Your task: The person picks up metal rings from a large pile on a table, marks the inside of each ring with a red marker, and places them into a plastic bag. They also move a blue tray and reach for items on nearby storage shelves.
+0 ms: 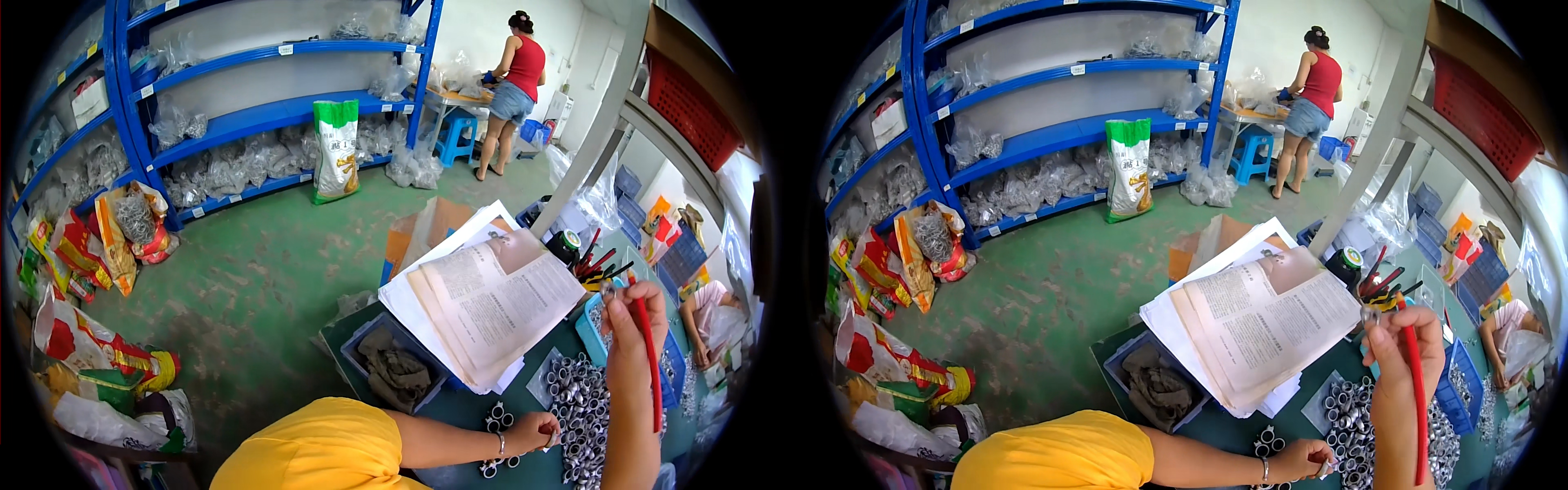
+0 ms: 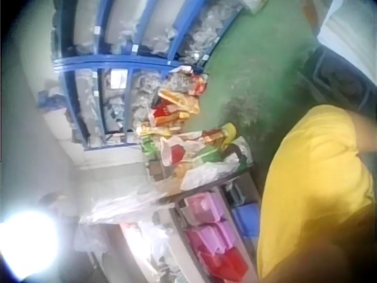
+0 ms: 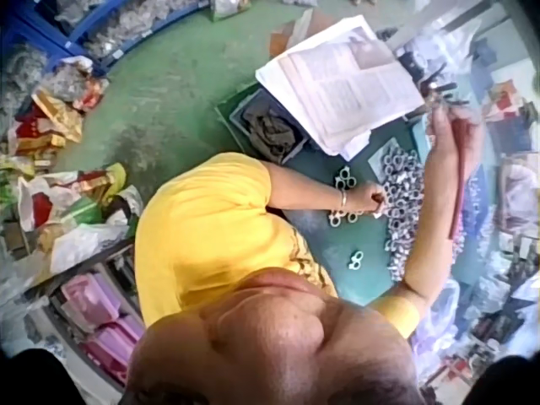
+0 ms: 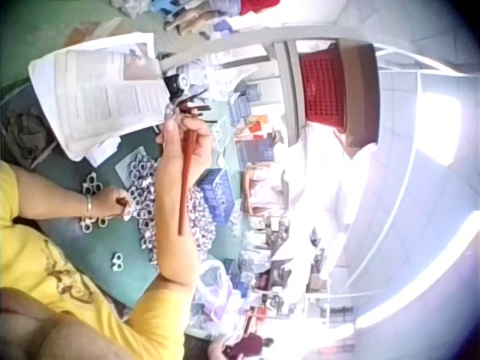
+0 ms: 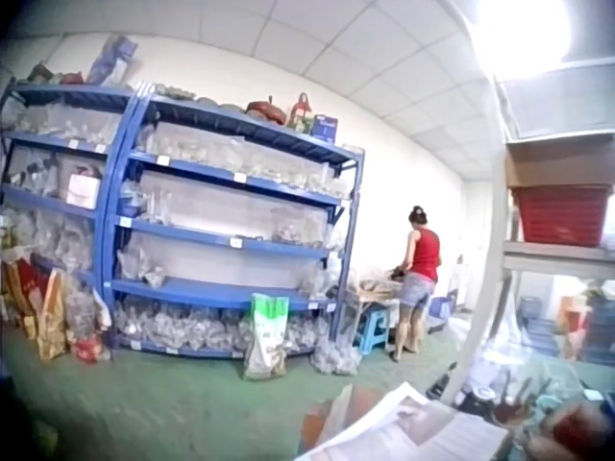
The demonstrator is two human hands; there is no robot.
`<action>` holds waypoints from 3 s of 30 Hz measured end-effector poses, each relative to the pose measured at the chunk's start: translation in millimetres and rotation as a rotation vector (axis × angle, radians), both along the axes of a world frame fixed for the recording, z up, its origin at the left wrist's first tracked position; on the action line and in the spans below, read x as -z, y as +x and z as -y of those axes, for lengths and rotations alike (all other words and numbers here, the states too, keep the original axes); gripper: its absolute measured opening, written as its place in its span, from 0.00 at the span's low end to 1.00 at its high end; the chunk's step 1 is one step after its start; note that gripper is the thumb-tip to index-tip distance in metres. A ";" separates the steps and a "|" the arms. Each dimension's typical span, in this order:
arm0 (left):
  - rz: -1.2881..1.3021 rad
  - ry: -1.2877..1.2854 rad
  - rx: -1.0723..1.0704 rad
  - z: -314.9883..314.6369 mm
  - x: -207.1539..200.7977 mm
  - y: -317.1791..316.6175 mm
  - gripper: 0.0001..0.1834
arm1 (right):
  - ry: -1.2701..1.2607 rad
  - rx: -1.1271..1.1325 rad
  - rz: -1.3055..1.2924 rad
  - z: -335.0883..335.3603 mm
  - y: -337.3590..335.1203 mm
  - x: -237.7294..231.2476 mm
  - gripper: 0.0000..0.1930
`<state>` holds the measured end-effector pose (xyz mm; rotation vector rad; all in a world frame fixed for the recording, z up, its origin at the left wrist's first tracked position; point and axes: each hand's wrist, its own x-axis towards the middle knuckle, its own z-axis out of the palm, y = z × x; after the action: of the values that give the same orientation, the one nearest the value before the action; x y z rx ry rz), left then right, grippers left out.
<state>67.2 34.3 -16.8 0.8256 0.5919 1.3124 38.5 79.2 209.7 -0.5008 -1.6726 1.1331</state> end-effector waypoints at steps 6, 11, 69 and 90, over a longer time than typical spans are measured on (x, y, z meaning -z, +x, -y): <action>0.021 0.100 -0.120 -15.2 27.1 23.5 0.08 | 1.032 0.062 0.183 9.4 -43.1 -12.5 0.12; 0.050 0.131 -0.123 -19.6 31.9 34.8 0.08 | 1.238 0.029 0.220 -2.4 -65.4 -17.8 0.11; -0.154 0.073 -0.266 -15.7 25.4 33.2 0.05 | -0.230 0.042 0.156 -71.9 -108.4 8.4 0.07; -0.179 -0.010 -0.075 4.9 0.1 -1.4 0.07 | -0.308 0.001 0.141 -72.1 -106.4 29.9 0.08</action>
<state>65.7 29.4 -17.0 0.9265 0.7767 1.3102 -68.0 151.3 179.8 -0.7916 -1.6224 1.3907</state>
